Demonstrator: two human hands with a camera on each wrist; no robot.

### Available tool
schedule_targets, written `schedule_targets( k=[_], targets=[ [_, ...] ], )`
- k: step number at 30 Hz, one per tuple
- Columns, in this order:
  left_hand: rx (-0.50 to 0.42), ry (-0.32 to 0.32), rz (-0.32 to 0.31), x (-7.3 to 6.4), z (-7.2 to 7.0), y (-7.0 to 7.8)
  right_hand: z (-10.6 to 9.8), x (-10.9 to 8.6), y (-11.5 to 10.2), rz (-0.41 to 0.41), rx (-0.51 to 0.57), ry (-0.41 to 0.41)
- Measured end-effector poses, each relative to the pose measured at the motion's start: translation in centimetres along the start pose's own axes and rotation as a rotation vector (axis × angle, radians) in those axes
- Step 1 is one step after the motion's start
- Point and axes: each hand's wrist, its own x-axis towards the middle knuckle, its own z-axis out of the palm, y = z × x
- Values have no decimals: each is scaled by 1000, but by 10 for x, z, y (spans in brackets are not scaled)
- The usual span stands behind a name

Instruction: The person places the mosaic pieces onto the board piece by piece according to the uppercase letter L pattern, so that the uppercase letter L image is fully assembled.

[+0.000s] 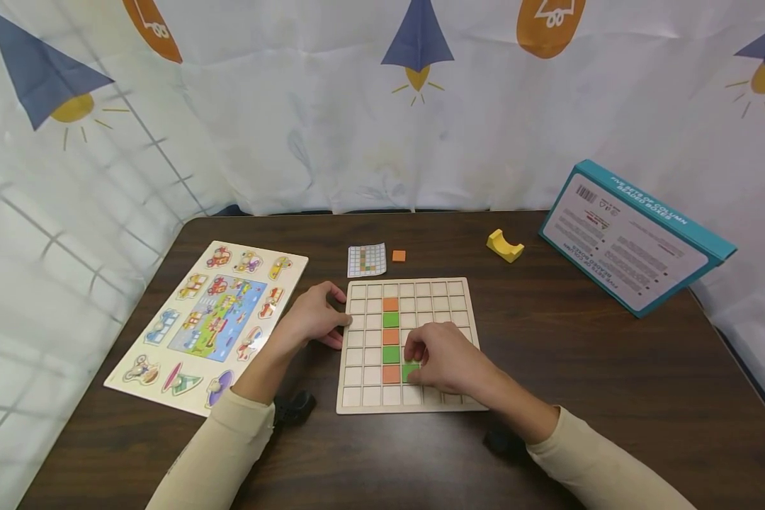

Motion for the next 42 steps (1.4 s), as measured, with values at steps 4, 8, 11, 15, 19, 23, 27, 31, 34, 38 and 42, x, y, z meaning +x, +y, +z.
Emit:
schedule_targets(
  k=[4, 8, 11, 15, 19, 23, 27, 31, 34, 38, 42],
  targets=[
    [2, 1, -3, 0, 1, 0, -4, 1, 1, -24, -5, 16],
    [-1, -1, -4, 1, 1, 0, -9, 3, 2, -27, -10, 20],
    [-2, 1, -4, 1, 1, -1, -12, 6, 3, -12, -5, 17],
    [-3, 2, 1, 2, 1, -1, -15, 10, 4, 11, 3, 13],
    [-1, 0, 3, 1, 1, -1, -17, 13, 6, 20, 7, 17],
    [0, 2, 2, 1, 1, -1, -19, 17, 8, -5, 10, 36],
    [-6, 2, 2, 1, 1, -2, -22, 22, 9, -22, 7, 51],
    [-10, 2, 3, 1, 0, -2, -27, 29, 9, -21, 11, 55],
    [-11, 3, 4, 0, 0, -2, -32, 34, 10, -38, 29, 61],
    [-9, 1, 3, -1, 0, -1, -37, 41, 12, -42, 46, 81],
    [-6, 1, 2, -2, 0, 0, -43, 47, 14, -18, 48, 102]
  ],
)
